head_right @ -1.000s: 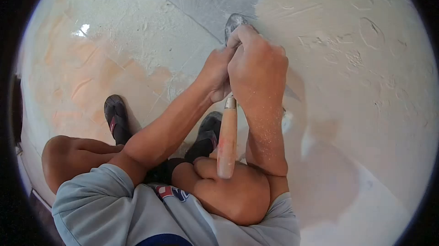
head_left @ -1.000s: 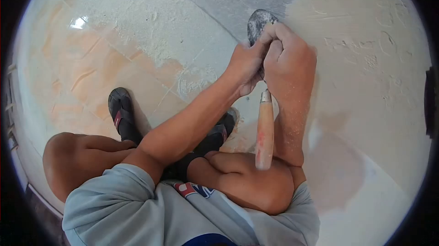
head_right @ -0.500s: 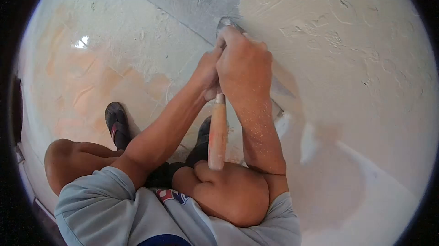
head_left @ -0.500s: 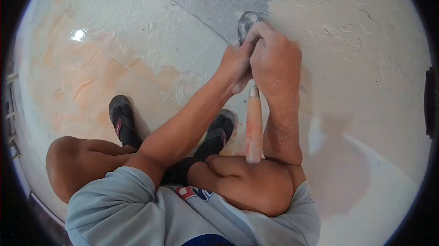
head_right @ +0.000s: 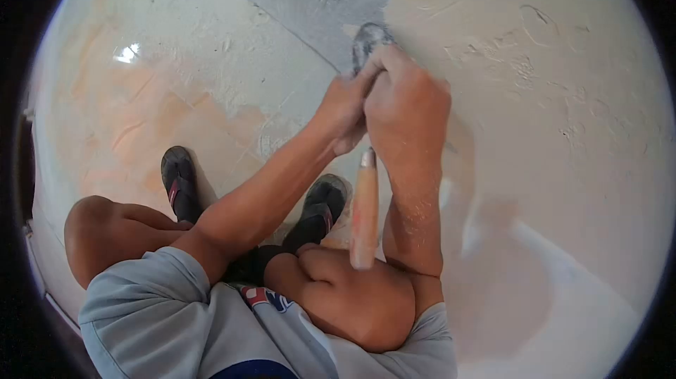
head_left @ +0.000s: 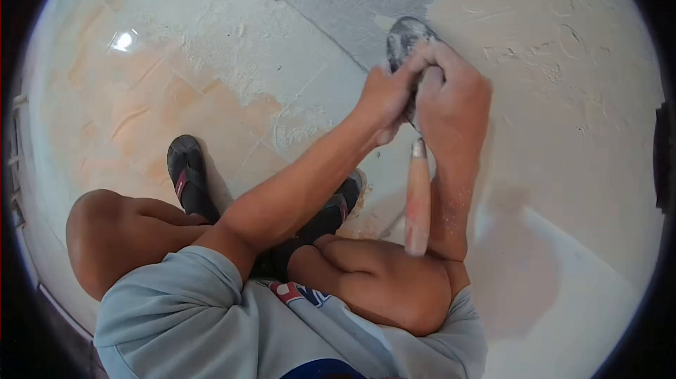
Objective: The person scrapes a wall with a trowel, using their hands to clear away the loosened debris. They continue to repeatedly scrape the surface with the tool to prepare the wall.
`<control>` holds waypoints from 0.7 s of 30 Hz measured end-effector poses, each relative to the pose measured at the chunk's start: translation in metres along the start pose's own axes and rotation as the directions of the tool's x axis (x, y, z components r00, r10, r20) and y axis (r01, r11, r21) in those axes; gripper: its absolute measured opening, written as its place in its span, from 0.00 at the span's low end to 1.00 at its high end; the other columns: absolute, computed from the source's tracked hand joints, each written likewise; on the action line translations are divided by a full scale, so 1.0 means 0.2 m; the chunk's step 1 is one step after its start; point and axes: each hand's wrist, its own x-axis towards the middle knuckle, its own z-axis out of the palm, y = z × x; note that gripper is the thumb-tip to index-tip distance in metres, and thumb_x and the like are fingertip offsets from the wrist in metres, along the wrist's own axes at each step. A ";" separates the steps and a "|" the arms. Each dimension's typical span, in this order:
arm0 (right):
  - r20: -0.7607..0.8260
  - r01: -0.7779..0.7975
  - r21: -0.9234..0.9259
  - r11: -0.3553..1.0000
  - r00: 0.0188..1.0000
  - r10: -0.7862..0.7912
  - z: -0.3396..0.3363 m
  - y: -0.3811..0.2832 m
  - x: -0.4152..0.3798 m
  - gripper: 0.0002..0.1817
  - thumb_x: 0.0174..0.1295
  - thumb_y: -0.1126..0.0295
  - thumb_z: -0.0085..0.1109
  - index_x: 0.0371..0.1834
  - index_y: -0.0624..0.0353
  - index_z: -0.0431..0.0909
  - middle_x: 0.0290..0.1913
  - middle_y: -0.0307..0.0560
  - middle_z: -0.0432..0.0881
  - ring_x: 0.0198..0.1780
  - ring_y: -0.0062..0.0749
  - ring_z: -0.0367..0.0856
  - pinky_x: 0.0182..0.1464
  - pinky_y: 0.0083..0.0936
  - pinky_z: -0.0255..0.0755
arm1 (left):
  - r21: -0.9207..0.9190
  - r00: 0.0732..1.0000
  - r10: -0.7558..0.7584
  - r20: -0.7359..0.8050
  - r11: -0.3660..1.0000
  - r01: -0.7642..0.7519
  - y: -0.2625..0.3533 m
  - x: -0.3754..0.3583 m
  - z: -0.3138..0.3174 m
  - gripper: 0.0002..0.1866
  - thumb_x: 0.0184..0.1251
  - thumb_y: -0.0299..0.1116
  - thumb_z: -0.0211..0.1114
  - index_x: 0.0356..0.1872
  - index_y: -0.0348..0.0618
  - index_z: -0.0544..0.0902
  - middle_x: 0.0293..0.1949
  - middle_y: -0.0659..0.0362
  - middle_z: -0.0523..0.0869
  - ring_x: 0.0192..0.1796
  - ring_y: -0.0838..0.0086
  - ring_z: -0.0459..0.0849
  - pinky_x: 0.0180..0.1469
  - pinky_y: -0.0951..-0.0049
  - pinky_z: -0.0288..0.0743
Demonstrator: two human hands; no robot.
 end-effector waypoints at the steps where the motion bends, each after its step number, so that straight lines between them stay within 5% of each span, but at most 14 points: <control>1: -0.028 -0.045 0.086 0.995 0.999 0.047 -0.01 -0.01 0.00 0.10 0.63 0.76 0.50 0.32 0.55 0.83 0.30 0.57 0.86 0.34 0.60 0.86 0.39 0.49 0.77 | -0.033 1.000 0.016 -0.027 0.999 -0.017 -0.01 0.00 0.03 0.20 0.76 0.49 0.67 0.42 0.39 0.84 0.30 0.63 0.84 0.26 0.79 0.81 0.21 0.75 0.71; 6: -0.009 0.090 0.020 0.996 0.996 -0.090 0.05 0.00 0.07 0.09 0.60 0.76 0.49 0.32 0.58 0.82 0.29 0.59 0.84 0.34 0.62 0.85 0.40 0.49 0.77 | -0.087 1.000 0.023 0.009 0.996 -0.022 0.01 0.03 -0.03 0.20 0.76 0.48 0.68 0.40 0.38 0.86 0.28 0.62 0.84 0.23 0.81 0.79 0.19 0.76 0.67; 8: -0.034 -0.061 0.028 0.998 0.998 0.062 -0.01 -0.03 0.01 0.10 0.60 0.76 0.49 0.33 0.58 0.82 0.29 0.60 0.84 0.34 0.62 0.85 0.40 0.49 0.77 | 0.081 0.998 -0.006 -0.063 0.997 0.011 -0.06 0.04 -0.02 0.20 0.75 0.49 0.69 0.37 0.39 0.85 0.26 0.62 0.83 0.22 0.81 0.78 0.18 0.76 0.64; 13: -0.069 0.035 0.075 0.997 0.997 -0.030 0.02 0.04 0.00 0.12 0.62 0.78 0.48 0.35 0.58 0.83 0.30 0.59 0.84 0.33 0.56 0.86 0.40 0.41 0.78 | -0.007 0.997 0.058 0.059 0.998 -0.057 -0.09 0.04 0.00 0.22 0.72 0.50 0.71 0.38 0.37 0.85 0.28 0.61 0.83 0.23 0.82 0.77 0.18 0.73 0.64; 17: -0.135 -0.025 0.125 0.992 0.990 0.042 -0.07 0.06 -0.07 0.09 0.68 0.77 0.53 0.40 0.59 0.84 0.31 0.55 0.86 0.33 0.44 0.88 0.42 0.34 0.79 | -0.044 0.990 0.098 0.104 0.995 -0.093 -0.10 -0.05 0.07 0.18 0.75 0.44 0.70 0.49 0.37 0.84 0.37 0.61 0.88 0.38 0.80 0.84 0.37 0.75 0.79; 21: -0.149 -0.063 0.166 0.984 0.985 0.088 -0.12 0.05 -0.07 0.07 0.70 0.76 0.55 0.44 0.60 0.84 0.38 0.50 0.90 0.40 0.39 0.89 0.46 0.32 0.80 | -0.085 0.990 0.083 0.109 0.994 -0.074 -0.09 -0.10 0.12 0.17 0.77 0.43 0.69 0.49 0.38 0.83 0.38 0.62 0.88 0.38 0.80 0.84 0.38 0.74 0.79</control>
